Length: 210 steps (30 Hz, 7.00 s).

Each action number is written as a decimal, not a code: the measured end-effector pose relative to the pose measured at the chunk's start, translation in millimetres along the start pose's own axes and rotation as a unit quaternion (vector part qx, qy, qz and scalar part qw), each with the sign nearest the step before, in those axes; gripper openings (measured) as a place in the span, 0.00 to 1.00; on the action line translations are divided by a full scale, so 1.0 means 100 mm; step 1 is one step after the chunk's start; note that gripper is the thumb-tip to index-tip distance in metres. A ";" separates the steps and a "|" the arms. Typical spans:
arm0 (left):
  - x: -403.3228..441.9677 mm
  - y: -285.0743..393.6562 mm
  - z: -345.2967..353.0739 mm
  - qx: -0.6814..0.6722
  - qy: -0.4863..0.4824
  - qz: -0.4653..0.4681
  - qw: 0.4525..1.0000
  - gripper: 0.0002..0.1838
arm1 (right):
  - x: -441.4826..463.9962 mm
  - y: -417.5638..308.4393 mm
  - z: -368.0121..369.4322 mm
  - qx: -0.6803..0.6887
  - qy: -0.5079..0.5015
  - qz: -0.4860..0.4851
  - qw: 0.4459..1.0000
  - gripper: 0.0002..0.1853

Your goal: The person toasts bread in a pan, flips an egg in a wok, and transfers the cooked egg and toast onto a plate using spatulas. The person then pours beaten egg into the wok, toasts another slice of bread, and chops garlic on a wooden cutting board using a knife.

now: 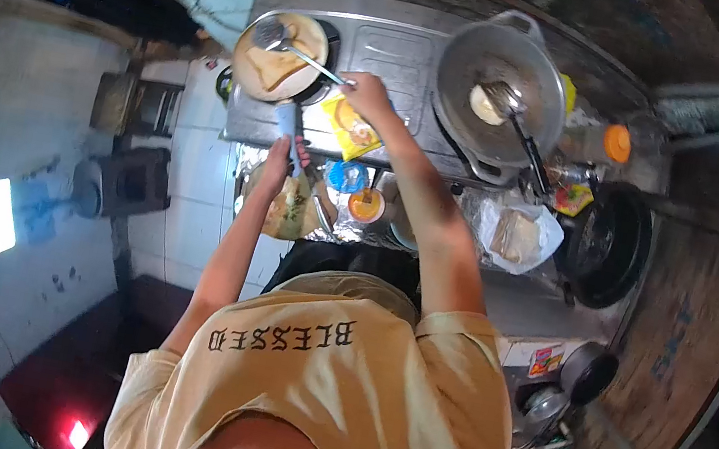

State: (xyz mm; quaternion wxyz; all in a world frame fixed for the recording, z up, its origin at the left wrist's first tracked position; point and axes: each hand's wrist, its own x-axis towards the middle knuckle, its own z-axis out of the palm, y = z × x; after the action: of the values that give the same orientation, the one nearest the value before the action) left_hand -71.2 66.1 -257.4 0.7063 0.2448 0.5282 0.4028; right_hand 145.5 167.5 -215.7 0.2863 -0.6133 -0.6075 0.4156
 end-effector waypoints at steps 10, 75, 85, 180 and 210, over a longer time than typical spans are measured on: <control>-0.08 -0.04 -0.32 0.025 -0.079 -0.060 0.995 0.26 | -0.81 -0.29 -0.08 -0.256 0.200 -0.068 0.943 0.22; -0.89 -3.50 1.61 0.656 -0.486 -0.234 0.527 0.12 | -9.70 2.33 2.79 0.113 0.406 0.801 0.426 0.18; -1.07 -3.77 1.85 0.758 -0.513 -0.179 0.360 0.14 | -10.15 2.28 3.82 0.230 0.293 0.837 0.401 0.27; -0.16 -2.36 0.27 0.408 -0.098 0.068 0.905 0.43 | -2.05 2.28 1.25 0.171 0.235 0.157 0.944 0.09; -1.61 0.53 0.64 0.060 -0.303 -0.085 0.947 0.30 | -3.16 -1.24 -0.45 -0.163 0.116 0.073 0.977 0.09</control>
State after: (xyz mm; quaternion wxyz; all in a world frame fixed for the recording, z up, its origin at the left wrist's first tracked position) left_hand -46.4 -33.2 -107.7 0.8486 0.3512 0.3314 0.2161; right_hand 147.8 -123.7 -36.5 0.2206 -0.7384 -0.5832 0.2568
